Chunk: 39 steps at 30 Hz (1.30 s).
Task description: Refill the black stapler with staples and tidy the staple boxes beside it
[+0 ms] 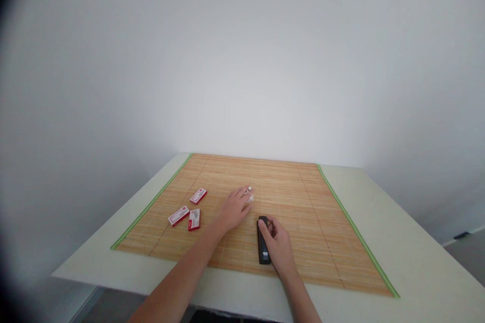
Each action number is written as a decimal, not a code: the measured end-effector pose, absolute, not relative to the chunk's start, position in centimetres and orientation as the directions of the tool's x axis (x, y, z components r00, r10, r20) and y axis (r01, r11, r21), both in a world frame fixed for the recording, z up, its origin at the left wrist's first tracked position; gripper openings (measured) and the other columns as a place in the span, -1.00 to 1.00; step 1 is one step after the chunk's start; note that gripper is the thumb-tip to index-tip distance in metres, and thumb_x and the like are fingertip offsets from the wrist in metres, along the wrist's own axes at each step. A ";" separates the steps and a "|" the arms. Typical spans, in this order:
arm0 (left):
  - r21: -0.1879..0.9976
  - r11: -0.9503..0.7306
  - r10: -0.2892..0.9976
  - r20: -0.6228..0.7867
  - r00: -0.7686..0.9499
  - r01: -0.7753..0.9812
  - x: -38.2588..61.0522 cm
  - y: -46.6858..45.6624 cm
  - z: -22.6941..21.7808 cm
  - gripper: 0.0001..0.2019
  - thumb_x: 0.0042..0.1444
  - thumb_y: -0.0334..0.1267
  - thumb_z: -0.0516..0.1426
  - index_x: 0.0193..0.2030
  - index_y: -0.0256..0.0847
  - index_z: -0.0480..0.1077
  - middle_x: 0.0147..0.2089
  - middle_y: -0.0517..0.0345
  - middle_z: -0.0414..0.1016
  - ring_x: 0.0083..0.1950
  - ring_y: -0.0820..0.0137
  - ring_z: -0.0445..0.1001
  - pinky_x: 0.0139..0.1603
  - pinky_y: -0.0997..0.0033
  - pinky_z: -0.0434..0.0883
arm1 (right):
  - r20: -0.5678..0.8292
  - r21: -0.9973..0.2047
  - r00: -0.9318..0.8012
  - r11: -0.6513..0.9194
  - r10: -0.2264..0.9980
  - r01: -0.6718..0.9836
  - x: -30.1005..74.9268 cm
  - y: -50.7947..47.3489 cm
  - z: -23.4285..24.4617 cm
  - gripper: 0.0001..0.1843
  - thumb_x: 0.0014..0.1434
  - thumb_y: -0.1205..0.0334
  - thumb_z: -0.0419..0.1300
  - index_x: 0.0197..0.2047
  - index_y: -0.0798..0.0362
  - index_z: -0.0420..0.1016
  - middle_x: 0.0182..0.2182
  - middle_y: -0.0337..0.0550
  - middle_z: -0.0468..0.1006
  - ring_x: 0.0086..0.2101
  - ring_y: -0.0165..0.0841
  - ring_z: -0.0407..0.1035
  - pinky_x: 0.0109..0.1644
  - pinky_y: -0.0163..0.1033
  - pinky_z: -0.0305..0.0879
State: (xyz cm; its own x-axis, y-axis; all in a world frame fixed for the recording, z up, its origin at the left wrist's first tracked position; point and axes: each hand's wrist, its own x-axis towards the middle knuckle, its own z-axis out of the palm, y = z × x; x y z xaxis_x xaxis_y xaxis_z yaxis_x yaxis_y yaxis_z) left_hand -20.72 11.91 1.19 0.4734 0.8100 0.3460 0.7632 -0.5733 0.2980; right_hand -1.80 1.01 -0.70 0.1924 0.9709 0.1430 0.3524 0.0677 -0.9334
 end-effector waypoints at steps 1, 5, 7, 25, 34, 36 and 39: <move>0.306 -0.575 0.810 0.343 0.475 0.759 -19.8 12.2 1.3 -0.46 0.31 -0.13 0.11 0.42 0.01 0.22 0.48 0.07 0.20 0.48 0.18 0.13 0.49 0.05 0.08 | 0.145 -0.933 0.190 0.070 0.971 0.354 -1.8 1.0 -0.6 -0.42 0.26 -0.29 0.16 -0.03 0.06 0.59 -0.41 -0.18 0.53 -0.41 -0.29 0.34 -0.33 -0.24 0.24; 0.322 -0.539 0.832 0.347 0.433 0.778 -20.3 12.9 1.3 -0.68 0.33 -0.20 0.08 0.18 -0.06 0.45 0.36 0.03 0.35 0.39 0.20 0.25 0.44 0.09 0.16 | 0.146 -0.929 0.185 0.070 0.972 0.362 -1.8 0.8 -0.5 -0.42 0.27 -0.27 0.16 0.03 0.05 0.56 -0.44 -0.23 0.47 -0.43 -0.30 0.32 -0.35 -0.25 0.23; 0.327 -0.502 0.851 0.350 0.391 0.801 -22.7 12.6 1.2 -0.73 0.35 -0.26 0.05 0.10 -0.09 0.48 0.32 -0.01 0.39 0.35 0.21 0.30 0.40 0.11 0.20 | 0.148 -0.930 0.193 0.070 0.970 0.362 -1.8 0.8 -0.6 -0.41 0.26 -0.26 0.17 0.10 0.05 0.53 -0.48 -0.29 0.39 -0.44 -0.30 0.31 -0.36 -0.25 0.22; 0.488 -0.220 0.865 0.498 -0.063 0.845 -38.1 6.7 0.6 -0.59 0.41 -0.06 -0.03 0.27 -0.08 0.39 0.30 0.04 0.44 0.31 0.16 0.39 0.41 0.04 0.28 | 0.280 -0.811 0.065 0.200 0.958 0.549 -7.8 -5.3 -1.0 -0.14 0.17 0.17 0.24 0.50 -0.12 0.09 0.27 0.02 0.36 0.24 -0.03 0.31 0.30 0.07 0.28; 0.635 -0.121 0.897 0.399 -0.189 0.763 -39.7 7.7 -1.3 -0.54 0.44 -0.01 -0.10 0.32 -0.08 0.36 0.34 0.05 0.44 0.35 0.20 0.40 0.38 0.08 0.31 | 0.288 -0.858 -0.048 0.280 0.956 0.430 -18.0 -0.2 -1.5 -0.14 0.18 0.38 0.16 0.52 -0.01 0.07 0.37 0.02 0.27 0.31 -0.05 0.21 0.38 0.10 0.20; 0.651 -0.103 0.905 0.374 -0.200 0.752 -39.7 7.7 -1.5 -0.55 0.44 -0.01 -0.09 0.31 -0.06 0.37 0.33 0.06 0.45 0.34 0.19 0.41 0.36 0.06 0.34 | 0.307 -0.846 -0.074 0.307 0.949 0.435 -18.9 0.7 -1.4 -0.16 0.18 0.40 0.14 0.51 0.00 0.09 0.34 0.03 0.31 0.30 -0.05 0.23 0.39 0.10 0.20; 0.653 -0.102 0.905 0.375 -0.203 0.751 -39.7 7.6 -1.6 -0.60 0.41 -0.06 -0.05 0.25 -0.04 0.42 0.29 0.09 0.48 0.29 0.18 0.45 0.32 0.07 0.38 | 0.308 -0.841 -0.077 0.309 0.948 0.444 -19.7 1.6 -1.4 -0.19 0.20 0.39 0.14 0.51 0.04 0.10 0.32 0.06 0.34 0.27 -0.05 0.26 0.38 0.10 0.20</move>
